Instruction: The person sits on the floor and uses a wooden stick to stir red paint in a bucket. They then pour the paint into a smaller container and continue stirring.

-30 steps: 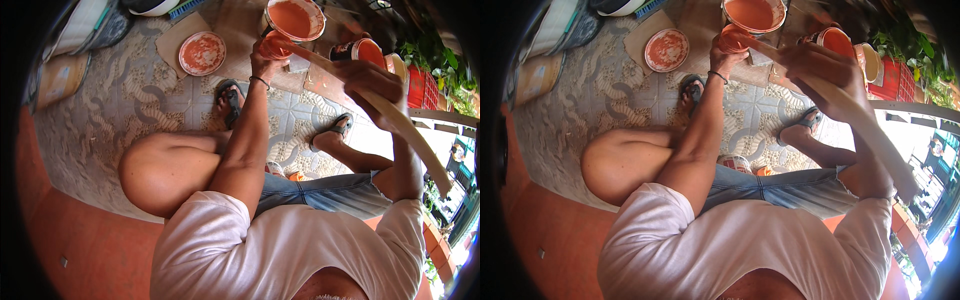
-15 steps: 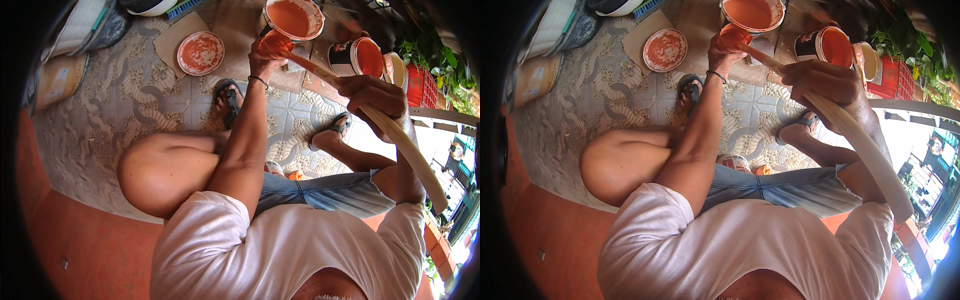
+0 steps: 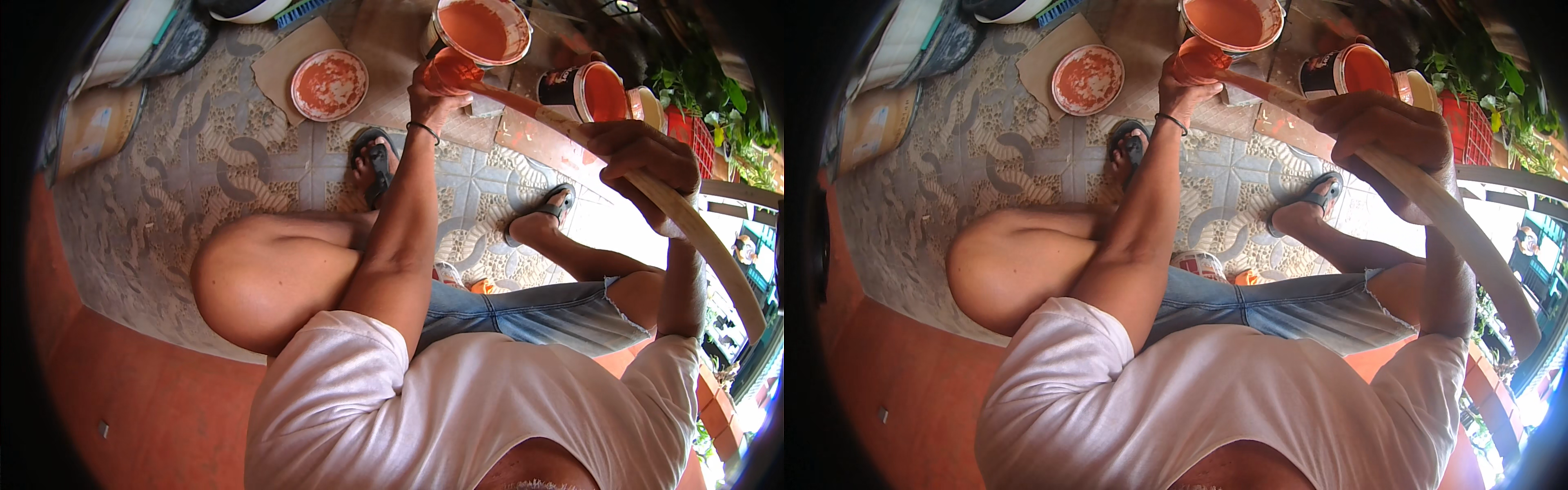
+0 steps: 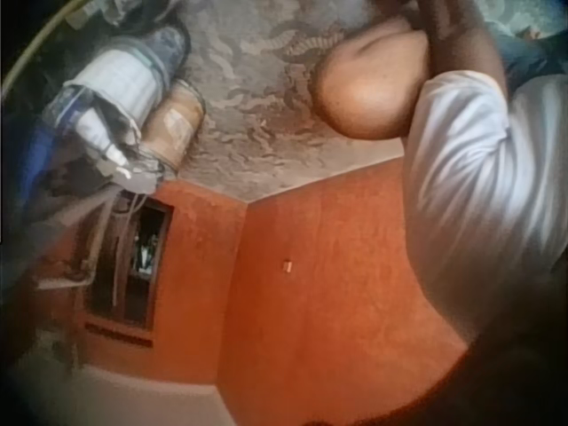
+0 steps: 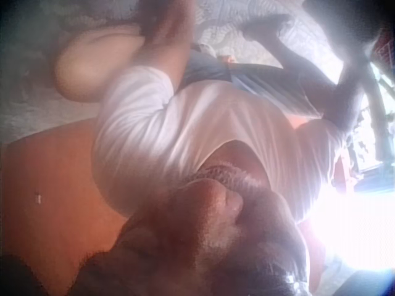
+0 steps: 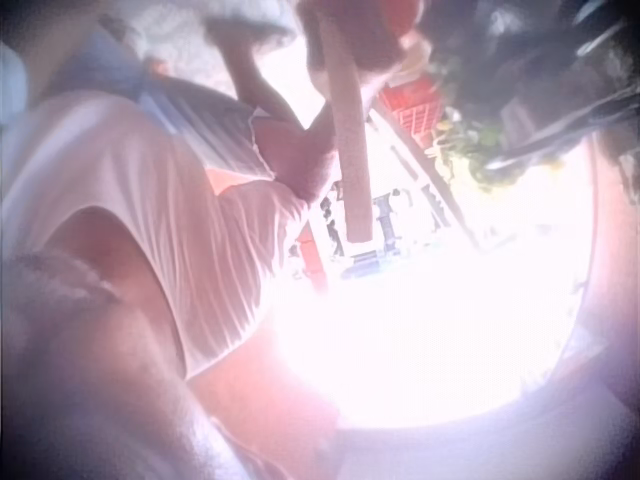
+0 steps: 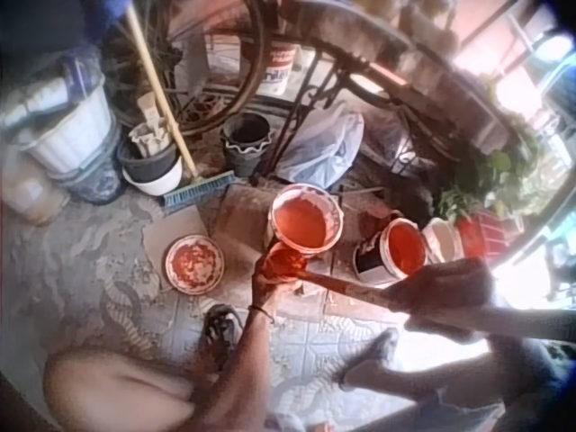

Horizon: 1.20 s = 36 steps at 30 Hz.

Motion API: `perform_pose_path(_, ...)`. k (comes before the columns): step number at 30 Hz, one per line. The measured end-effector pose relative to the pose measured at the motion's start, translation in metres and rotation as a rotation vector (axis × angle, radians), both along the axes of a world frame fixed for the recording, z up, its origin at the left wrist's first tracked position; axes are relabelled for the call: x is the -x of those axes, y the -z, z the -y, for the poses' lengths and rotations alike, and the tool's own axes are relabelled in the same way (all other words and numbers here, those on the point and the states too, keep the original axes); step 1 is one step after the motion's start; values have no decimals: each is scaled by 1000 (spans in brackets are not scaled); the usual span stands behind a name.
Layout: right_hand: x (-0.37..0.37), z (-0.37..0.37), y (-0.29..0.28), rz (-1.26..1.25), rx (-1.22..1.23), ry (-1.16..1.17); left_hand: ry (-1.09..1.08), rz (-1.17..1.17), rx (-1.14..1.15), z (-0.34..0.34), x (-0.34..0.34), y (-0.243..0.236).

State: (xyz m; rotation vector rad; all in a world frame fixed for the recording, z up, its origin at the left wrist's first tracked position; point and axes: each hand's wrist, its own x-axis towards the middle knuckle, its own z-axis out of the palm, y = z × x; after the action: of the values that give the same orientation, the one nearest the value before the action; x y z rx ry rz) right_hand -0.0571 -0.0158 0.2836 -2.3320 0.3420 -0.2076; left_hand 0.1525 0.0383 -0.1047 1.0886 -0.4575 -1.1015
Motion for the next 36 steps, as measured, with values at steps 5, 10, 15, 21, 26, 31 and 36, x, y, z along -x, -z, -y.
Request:
perform_pose_path(5, 1, 5, -13, 15, 23, 21, -18, -58, -19, -2, 1, -3)
perform_pose_path(10, 2, 9, -4, 65, 94, 97, -2, -70, -15, -2, 2, 1)
perform_pose_path(15, -10, 9, 34, 39, 176, 241, -35, 56, -15, 1, 3, 7)
perform_pose_path(21, -12, 3, 68, 121, 257, 362, -20, 24, -11, 0, 2, 4)
perform_pose_path(26, 12, 5, 46, 180, 134, 628, -28, 45, 6, 1, 2, 4)
perform_pose_path(31, 11, 6, 47, 360, 53, 779, -45, 6, -37, 1, 3, 5)
perform_pose_path(36, -12, 10, 93, 276, 278, 609, -22, -49, 17, -1, 2, -4)
